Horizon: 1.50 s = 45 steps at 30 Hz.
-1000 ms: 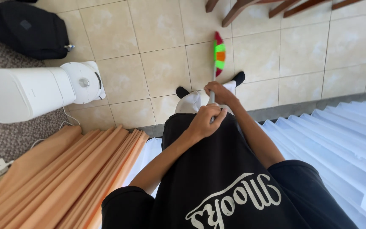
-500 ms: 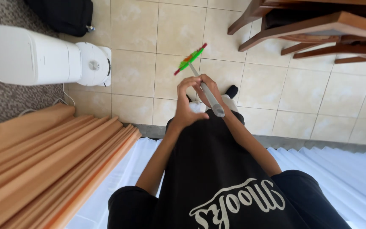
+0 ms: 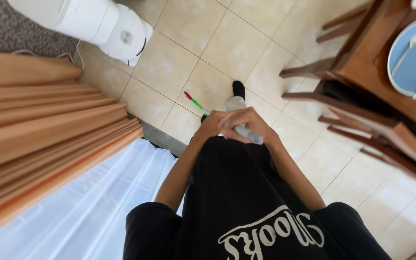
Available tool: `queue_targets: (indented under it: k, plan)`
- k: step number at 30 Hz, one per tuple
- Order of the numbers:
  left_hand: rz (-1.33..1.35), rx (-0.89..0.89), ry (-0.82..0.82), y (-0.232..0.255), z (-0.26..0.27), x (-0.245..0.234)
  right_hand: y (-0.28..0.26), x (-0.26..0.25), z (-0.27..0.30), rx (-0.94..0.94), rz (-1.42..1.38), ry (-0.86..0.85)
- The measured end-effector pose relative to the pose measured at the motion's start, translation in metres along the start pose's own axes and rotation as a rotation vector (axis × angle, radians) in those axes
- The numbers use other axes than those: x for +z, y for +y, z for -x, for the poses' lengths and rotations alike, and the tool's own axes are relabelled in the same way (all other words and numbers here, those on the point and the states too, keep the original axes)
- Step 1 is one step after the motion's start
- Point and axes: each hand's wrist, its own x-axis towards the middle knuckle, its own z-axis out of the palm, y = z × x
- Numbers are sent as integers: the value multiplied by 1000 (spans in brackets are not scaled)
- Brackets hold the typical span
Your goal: Sweeping the tiled floor using a colorful broom in a hotel room or similar environment.
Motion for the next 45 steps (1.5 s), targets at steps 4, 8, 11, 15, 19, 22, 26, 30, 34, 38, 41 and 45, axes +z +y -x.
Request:
queue_targets:
  k: [4, 8, 11, 15, 19, 22, 26, 30, 34, 38, 41, 45]
  plan:
    - [-130, 29, -71, -58, 1, -11, 19, -19, -35, -129, -289, -432]
    - [-136, -107, 129, -14, 6, -19, 64, -14, -37, 1, -398, -582]
    - [-114, -118, 444, -11, 12, -5, 72, 0, -34, 115, -370, -406]
    - [-231, -95, 431, -34, 23, -9, 29, 5, -57, -112, -360, -472]
    - [-277, -237, 234, -22, 25, -18, 22, -19, -84, -177, -238, -962]
    - [-208, -305, 365, -27, 17, -15, 48, -25, -87, -169, -501, -880]
    - [-219, -350, 871, -79, -17, 20, 104, -23, -70, 171, -319, -525]
    - [-336, -464, 990, -137, -72, 58, 135, -47, -55, 309, -83, -451]
    - [-222, -395, 915, -135, -134, 76, 148, -93, -35, 179, -14, -427]
    - [-258, -260, 663, -85, -169, 77, 100, -120, -38, 69, 97, -329]
    - [-360, -289, 587, -60, -180, 77, 45, -136, -67, -125, 9, -460]
    - [-505, -346, 582, -30, -169, 67, 59, -156, -69, -135, -379, -612]
